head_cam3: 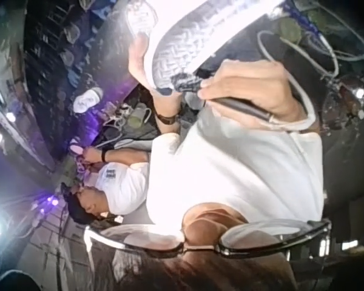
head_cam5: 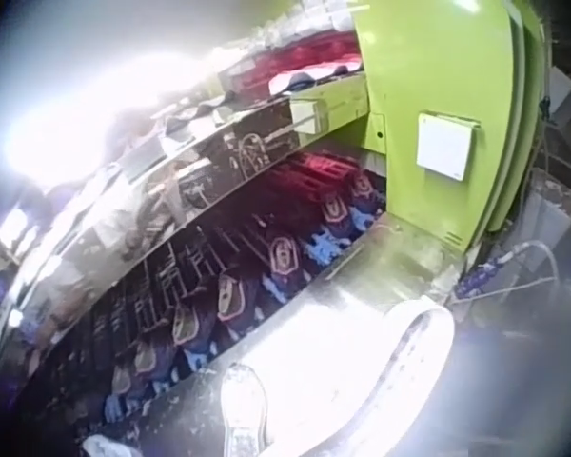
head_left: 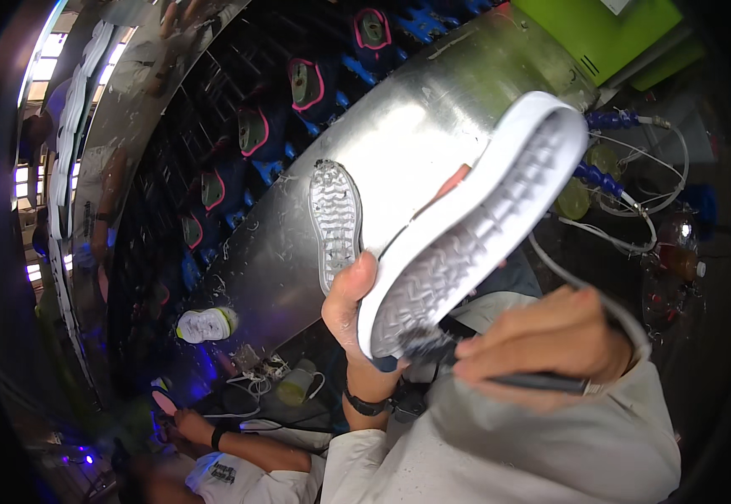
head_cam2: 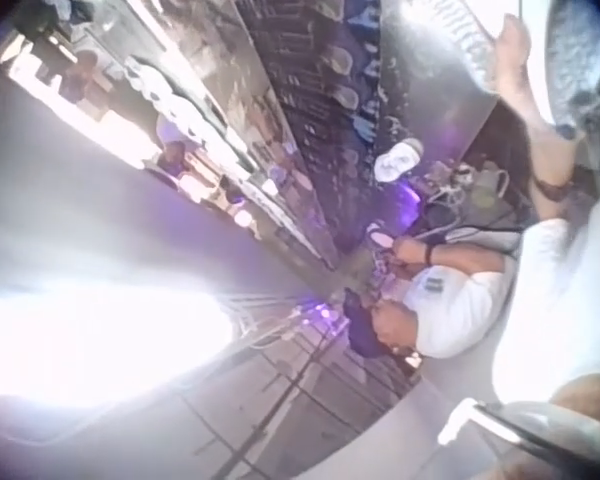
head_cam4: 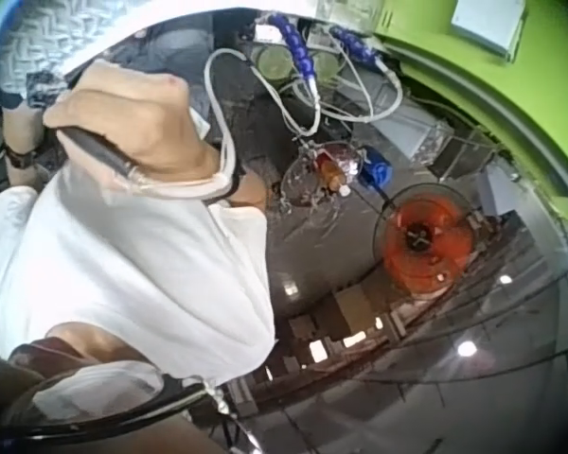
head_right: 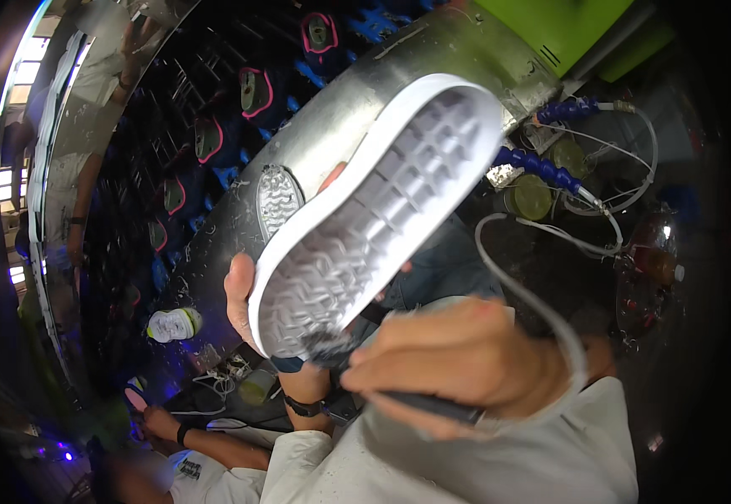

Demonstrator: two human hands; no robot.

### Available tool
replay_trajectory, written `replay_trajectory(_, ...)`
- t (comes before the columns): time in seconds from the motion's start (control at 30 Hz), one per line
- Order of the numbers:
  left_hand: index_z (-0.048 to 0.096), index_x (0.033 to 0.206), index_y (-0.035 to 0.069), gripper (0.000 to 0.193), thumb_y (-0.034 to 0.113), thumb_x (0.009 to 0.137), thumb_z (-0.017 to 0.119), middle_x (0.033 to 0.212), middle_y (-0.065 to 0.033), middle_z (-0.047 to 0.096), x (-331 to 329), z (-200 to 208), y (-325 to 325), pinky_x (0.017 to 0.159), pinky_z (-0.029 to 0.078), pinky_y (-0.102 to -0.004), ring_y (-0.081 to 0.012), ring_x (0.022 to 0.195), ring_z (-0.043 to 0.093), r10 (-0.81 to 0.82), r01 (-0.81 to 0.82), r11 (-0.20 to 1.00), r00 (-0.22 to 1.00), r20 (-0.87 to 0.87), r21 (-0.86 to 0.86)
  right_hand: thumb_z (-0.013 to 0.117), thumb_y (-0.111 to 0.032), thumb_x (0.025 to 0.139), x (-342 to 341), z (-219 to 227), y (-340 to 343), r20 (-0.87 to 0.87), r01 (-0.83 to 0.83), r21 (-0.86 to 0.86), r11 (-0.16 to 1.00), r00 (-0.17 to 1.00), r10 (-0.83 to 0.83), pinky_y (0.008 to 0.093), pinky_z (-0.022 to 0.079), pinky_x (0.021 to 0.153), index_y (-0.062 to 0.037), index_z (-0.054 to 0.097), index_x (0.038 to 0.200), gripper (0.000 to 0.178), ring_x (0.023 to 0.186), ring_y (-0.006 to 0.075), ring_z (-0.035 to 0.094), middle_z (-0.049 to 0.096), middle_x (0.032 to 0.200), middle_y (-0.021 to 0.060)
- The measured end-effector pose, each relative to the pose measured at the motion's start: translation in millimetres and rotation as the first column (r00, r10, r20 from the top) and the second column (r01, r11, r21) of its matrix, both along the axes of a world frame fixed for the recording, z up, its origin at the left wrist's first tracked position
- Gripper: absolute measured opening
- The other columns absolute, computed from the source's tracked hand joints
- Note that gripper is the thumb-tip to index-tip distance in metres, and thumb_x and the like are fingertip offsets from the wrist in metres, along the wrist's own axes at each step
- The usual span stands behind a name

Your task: The person picks up a shoe sole from a conveyor belt, applies a substance to the bottom with a brush, and places it onto a metal surface, repeating the process for several soles.

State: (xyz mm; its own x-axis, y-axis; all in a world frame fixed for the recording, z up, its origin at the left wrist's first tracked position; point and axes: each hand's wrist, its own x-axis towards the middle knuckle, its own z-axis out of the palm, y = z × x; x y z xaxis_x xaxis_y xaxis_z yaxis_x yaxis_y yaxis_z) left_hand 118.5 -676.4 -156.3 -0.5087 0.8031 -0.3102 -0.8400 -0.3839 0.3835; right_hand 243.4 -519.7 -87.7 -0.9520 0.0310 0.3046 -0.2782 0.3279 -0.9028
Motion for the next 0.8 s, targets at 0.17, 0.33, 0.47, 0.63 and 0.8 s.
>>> replay_trajectory(0.17, 0.031, 0.152, -0.003, 0.089, 0.059, 0.092, 0.052, 0.148, -0.0269, 0.044, -8, -19, -2, 0.104, 0.041, -0.0652, -0.0476, 0.130, 0.048, -0.029, -0.017, 0.899, 0.995, 0.100, 0.438, 0.078, 0.002, 0.079, -28, 15, -16, -0.032, -0.177, -0.260, 0.949, 0.984, 0.175, 0.0294, 0.056, 0.073, 0.0037, 0.073, 0.099, 0.021, 0.080, 0.0208, 0.073, 0.073, 0.087, 0.0141)
replay_trajectory(0.33, 0.042, 0.149, 0.003, 0.089, 0.069, 0.090, 0.049, 0.148, -0.0213, 0.047, -7, -19, -5, 0.107, 0.039, -0.0600, -0.0452, 0.125, 0.053, -0.001, -0.091, 0.835, 0.986, 0.166, 0.542, 0.073, 0.006, 0.081, -30, 16, -13, 0.197, 0.475, -0.569, 0.671, 0.871, -0.450, 0.0283, 0.057, 0.075, 0.0050, 0.070, 0.099, 0.019, 0.085, 0.0191, 0.073, 0.073, 0.093, 0.0188)
replay_trajectory(0.47, 0.031, 0.152, 0.000, 0.088, 0.063, 0.093, 0.045, 0.142, -0.0294, 0.048, -11, -6, -1, 0.090, 0.052, -0.0555, -0.0489, 0.116, 0.055, -0.014, -0.031, 0.886, 0.995, 0.094, 0.462, 0.081, 0.002, 0.074, -24, -8, -32, -0.204, 0.013, 0.091, 0.996, 0.979, 0.005, 0.0255, 0.056, 0.076, 0.0013, 0.075, 0.099, 0.026, 0.079, 0.0220, 0.073, 0.073, 0.090, 0.0167)
replay_trajectory(0.63, 0.037, 0.148, -0.007, 0.082, 0.055, 0.094, 0.044, 0.139, -0.0260, 0.054, -6, 16, -20, 0.092, 0.054, -0.0525, -0.0471, 0.113, 0.062, 0.162, -0.125, 0.973, 0.968, -0.191, 0.194, 0.078, 0.007, 0.072, -41, 17, 16, -0.172, 0.497, 0.088, 0.863, 0.861, -0.479, 0.0256, 0.053, 0.070, -0.0009, 0.073, 0.094, 0.024, 0.077, 0.0198, 0.071, 0.073, 0.084, 0.0117)
replay_trajectory(0.8, 0.027, 0.153, -0.009, 0.093, 0.046, 0.082, 0.054, 0.152, -0.0254, 0.040, -7, 38, -33, 0.116, 0.034, -0.0408, -0.0340, 0.135, 0.049, 0.085, -0.056, 0.975, 0.988, -0.130, 0.213, 0.080, 0.006, 0.069, -20, 13, -23, -0.140, -0.067, 0.160, 0.985, 0.986, 0.090, 0.0285, 0.059, 0.063, -0.0008, 0.076, 0.091, 0.023, 0.070, 0.0225, 0.073, 0.073, 0.080, 0.0138)
